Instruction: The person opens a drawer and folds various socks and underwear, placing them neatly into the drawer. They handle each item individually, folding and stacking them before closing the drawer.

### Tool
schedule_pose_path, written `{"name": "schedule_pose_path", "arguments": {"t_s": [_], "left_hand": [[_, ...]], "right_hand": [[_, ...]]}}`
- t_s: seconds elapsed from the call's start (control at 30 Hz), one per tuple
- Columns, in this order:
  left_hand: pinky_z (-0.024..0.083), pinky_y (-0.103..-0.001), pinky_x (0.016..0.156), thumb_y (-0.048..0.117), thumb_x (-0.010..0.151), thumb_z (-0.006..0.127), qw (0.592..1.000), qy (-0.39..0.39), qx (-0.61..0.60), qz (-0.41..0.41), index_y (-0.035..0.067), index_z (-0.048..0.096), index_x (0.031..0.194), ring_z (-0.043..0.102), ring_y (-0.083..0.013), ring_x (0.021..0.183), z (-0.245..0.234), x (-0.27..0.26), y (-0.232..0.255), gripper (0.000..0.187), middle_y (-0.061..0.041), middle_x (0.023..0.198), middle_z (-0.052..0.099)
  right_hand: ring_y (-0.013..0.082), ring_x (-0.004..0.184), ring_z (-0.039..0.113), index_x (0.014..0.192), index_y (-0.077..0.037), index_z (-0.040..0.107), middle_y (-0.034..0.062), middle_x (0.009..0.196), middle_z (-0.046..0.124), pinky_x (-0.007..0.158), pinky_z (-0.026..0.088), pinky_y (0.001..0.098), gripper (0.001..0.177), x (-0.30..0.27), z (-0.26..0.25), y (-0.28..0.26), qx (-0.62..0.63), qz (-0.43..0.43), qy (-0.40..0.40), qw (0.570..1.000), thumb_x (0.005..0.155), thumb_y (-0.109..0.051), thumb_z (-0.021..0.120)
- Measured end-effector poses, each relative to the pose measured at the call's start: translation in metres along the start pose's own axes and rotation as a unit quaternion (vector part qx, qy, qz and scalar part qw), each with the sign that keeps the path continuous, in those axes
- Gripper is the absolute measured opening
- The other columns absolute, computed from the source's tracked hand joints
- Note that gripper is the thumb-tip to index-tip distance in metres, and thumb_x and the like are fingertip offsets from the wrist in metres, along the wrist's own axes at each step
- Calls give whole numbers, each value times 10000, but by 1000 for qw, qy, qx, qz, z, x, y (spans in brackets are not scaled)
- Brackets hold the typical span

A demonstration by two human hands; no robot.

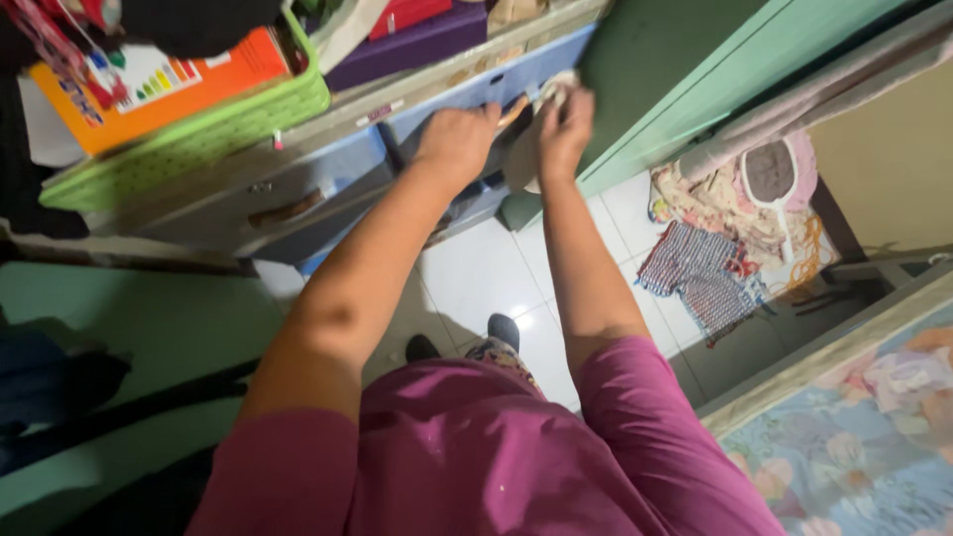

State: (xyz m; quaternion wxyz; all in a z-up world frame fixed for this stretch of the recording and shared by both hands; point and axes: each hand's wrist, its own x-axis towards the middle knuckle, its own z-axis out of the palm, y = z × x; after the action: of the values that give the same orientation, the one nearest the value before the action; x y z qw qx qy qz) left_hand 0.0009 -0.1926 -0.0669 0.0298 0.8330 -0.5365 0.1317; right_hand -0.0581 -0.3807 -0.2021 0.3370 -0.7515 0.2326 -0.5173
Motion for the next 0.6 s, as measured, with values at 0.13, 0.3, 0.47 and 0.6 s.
{"name": "schedule_pose_path", "arguments": {"t_s": [0.13,0.3,0.47,0.6], "left_hand": [[574,-423,598,127,959,536,1000,-3,-16,-8,75,647,1090,744,-286,711,0,-2,-2,180,-120,802,748],[577,-418,632,159,927,542,999,-41,-21,-14,70,639,1069,747,-288,744,-3,3,-1,193,-124,835,748],[572,-424,632,109,937,522,1000,-18,-22,2,57,631,1111,745,-294,763,4,1,-7,211,-134,858,749],[571,-433,664,128,962,508,998,-44,-42,-15,58,631,1104,743,-303,769,-6,1,-2,201,-146,865,750]], "right_hand": [[329,1067,669,1210,8,631,180,1164,687,977,531,415,283,8,23,3,36,115,108,987,947,-62,710],[349,1142,623,1278,41,557,225,1204,618,1002,506,402,377,-57,54,-11,13,74,51,996,920,-40,646],[365,1152,621,1318,62,500,241,1238,622,1071,477,417,348,-24,59,23,91,165,113,975,1013,-83,582],[392,1229,540,1434,57,425,266,1330,553,1116,385,434,459,-45,85,25,38,60,161,984,1028,-127,533]]}}
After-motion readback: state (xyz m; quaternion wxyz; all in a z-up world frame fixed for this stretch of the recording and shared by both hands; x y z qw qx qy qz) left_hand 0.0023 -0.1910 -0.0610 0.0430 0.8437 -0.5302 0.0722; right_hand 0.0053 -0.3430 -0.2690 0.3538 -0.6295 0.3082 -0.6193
